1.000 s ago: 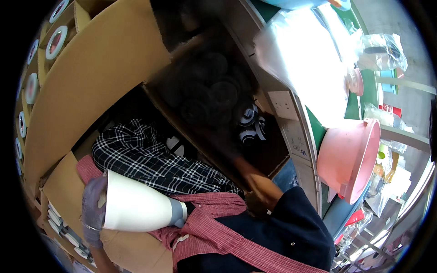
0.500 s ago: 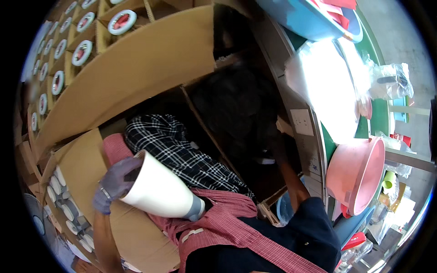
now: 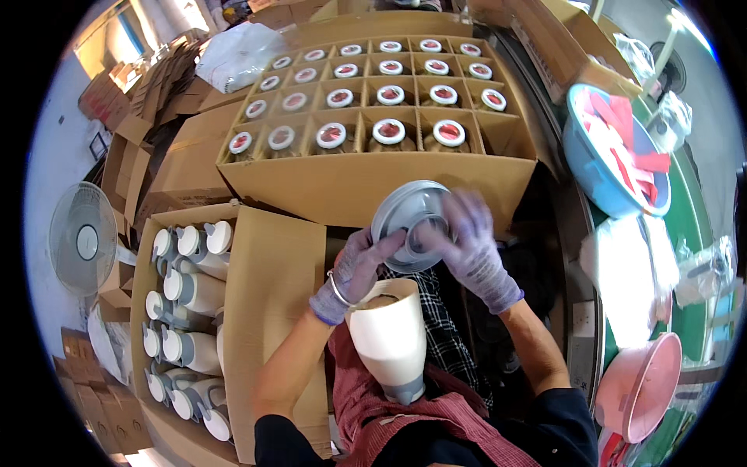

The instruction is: The person places white plastic rings into the openings of small jars arranged in a cardboard box. They then move to a box of white pitchers, pick one up, and insert a metal strainer and a grey lid into it. The person also handles a small plastic bag containing a yellow string and a black clip, placing these items into the pitcher before setting it aside.

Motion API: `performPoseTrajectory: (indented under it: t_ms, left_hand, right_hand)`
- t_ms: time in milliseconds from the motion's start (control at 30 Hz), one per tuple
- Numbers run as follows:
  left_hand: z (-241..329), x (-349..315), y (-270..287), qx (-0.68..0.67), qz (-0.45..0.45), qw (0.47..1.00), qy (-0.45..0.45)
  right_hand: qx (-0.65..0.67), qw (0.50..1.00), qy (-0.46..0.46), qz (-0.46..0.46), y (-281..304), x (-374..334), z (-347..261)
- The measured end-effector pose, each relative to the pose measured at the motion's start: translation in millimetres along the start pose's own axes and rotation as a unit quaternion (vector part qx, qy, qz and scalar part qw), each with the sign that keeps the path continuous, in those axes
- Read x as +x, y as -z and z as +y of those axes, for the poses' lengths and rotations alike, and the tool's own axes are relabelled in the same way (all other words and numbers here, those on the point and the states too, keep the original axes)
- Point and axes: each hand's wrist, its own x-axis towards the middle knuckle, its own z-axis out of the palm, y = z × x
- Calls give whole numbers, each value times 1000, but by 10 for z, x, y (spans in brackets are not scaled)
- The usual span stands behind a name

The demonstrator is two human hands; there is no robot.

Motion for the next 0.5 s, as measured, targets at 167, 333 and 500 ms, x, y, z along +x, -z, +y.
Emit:
performPoseTrajectory:
  t_ms: [167,333,500]
  left_hand:
    - [-155,-226,205,-103,-24,992,-65]
    - [42,-15,159,334,15,872,-358]
    - [-171,-348,770,314,-83,923,-209]
  right_hand:
    - [328,925,-186,-46,-12,450,-385]
    - [644,691,-309,-112,-264,380,-222]
    - [565,606,-486,-278,-277,89,0]
